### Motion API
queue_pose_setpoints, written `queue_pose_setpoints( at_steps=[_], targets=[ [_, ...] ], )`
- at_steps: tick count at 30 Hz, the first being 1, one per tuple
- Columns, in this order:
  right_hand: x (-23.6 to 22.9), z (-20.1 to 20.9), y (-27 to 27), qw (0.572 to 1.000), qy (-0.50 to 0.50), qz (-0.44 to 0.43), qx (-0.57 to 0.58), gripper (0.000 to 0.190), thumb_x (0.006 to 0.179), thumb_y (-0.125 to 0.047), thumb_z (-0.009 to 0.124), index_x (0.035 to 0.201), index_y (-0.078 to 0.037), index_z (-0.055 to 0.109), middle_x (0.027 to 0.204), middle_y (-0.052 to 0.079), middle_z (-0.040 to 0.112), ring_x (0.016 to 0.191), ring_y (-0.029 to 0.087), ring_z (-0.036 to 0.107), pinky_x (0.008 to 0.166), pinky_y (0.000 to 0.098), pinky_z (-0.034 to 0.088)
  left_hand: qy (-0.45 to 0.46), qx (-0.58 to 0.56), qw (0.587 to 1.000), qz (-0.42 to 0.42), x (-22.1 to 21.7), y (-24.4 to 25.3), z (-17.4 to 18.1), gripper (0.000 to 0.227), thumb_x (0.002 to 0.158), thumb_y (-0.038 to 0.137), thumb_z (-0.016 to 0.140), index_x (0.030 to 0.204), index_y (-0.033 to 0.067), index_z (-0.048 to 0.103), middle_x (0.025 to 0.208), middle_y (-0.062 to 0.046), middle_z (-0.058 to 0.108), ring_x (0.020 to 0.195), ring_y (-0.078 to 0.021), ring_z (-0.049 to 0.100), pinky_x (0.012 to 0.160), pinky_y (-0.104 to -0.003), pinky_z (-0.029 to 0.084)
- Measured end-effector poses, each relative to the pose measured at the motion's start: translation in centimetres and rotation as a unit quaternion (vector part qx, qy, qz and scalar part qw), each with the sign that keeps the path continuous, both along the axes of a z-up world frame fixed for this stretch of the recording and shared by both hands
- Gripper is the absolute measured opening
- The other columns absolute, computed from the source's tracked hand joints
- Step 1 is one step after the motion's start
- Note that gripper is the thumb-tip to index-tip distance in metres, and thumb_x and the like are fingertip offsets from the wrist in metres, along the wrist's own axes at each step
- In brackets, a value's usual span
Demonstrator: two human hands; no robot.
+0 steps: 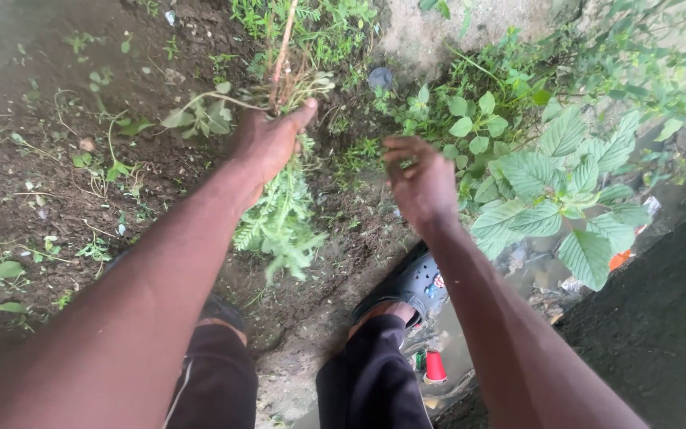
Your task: Pulling weeds from a patch of dirt and placing them into a plastic bag.
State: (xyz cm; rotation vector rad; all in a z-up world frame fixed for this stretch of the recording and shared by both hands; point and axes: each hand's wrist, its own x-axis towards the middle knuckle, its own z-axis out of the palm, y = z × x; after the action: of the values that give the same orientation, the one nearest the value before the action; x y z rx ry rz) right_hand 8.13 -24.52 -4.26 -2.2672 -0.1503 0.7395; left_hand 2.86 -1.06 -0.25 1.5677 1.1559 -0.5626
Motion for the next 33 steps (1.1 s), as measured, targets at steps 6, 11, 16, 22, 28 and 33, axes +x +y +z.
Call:
queue_pose_setpoints(
  at_steps=[6,11,16,22,28,33],
  targets=[
    [0.7,0.6,3.1,0.978,-0.036,0.139,-0.151,0.061,0.084,-0.01,0.082,0.141,-0.016,0.062,0.152,0.016,0.049,0.098,0.028,0.073,0.074,0.0372,0.067,-0.007,-0.012,1.0,-0.008,-0.1,0.4,0.9,0.066,0.086,0.062,0.066,0.123,0.0073,0.069,0.11,-0.016,0.074,0.115,-0.0284,0.072,0.108,-0.056,0.049],
    [0.1,0.1,5.5,0.968,-0.007,0.171,-0.182,0.066,0.084,-0.022,0.086,0.144,-0.018,0.057,0.155,0.014,0.044,0.099,0.028,0.071,0.073,0.038,0.068,0.013,0.011,1.0,-0.019,-0.6,0.2,-0.3,0.058,0.087,0.066,0.068,0.09,0.0086,0.065,0.088,-0.011,0.069,0.089,-0.0263,0.073,0.092,-0.051,0.059],
    [-0.8,-3.1,5.6,0.965,-0.008,0.164,-0.205,0.049,0.091,-0.022,0.081,0.137,-0.019,0.065,0.154,0.012,0.05,0.092,0.025,0.076,0.069,0.0359,0.07,0.013,0.017,1.0,-0.01,-1.1,-0.3,-1.3,0.059,0.087,0.068,0.068,0.067,0.0136,0.057,0.072,-0.006,0.062,0.068,-0.021,0.067,0.078,-0.046,0.061],
    [-0.8,-5.5,5.8,0.957,-0.053,0.177,-0.224,0.044,0.099,-0.008,0.067,0.14,-0.024,0.064,0.147,0.019,0.054,0.078,0.025,0.076,0.055,0.0332,0.068,0.037,0.021,0.999,-0.032,-1.6,-0.5,-1.7,0.063,0.087,0.071,0.067,0.067,0.012,0.055,0.069,-0.004,0.058,0.063,-0.0212,0.062,0.073,-0.043,0.061],
    [0.0,-8.3,5.1,0.954,-0.089,0.181,-0.221,0.035,0.103,0.003,0.057,0.124,-0.017,0.077,0.118,0.022,0.073,0.064,0.017,0.073,0.046,0.0265,0.064,0.022,0.012,0.999,-0.024,-2.7,-0.4,-2.7,0.062,0.087,0.071,0.066,0.07,0.0122,0.055,0.072,-0.005,0.059,0.067,-0.0236,0.066,0.078,-0.045,0.061],
    [-0.1,-9.1,4.5,0.976,-0.085,0.102,-0.17,0.038,0.095,0.012,0.05,0.103,-0.007,0.081,0.1,0.018,0.079,0.055,0.013,0.069,0.046,0.0247,0.057,0.059,0.016,0.998,-0.031,-3.2,-0.7,-1.9,0.064,0.086,0.073,0.065,0.074,0.0106,0.059,0.077,-0.007,0.061,0.073,-0.0258,0.067,0.082,-0.049,0.062]
  ],
)
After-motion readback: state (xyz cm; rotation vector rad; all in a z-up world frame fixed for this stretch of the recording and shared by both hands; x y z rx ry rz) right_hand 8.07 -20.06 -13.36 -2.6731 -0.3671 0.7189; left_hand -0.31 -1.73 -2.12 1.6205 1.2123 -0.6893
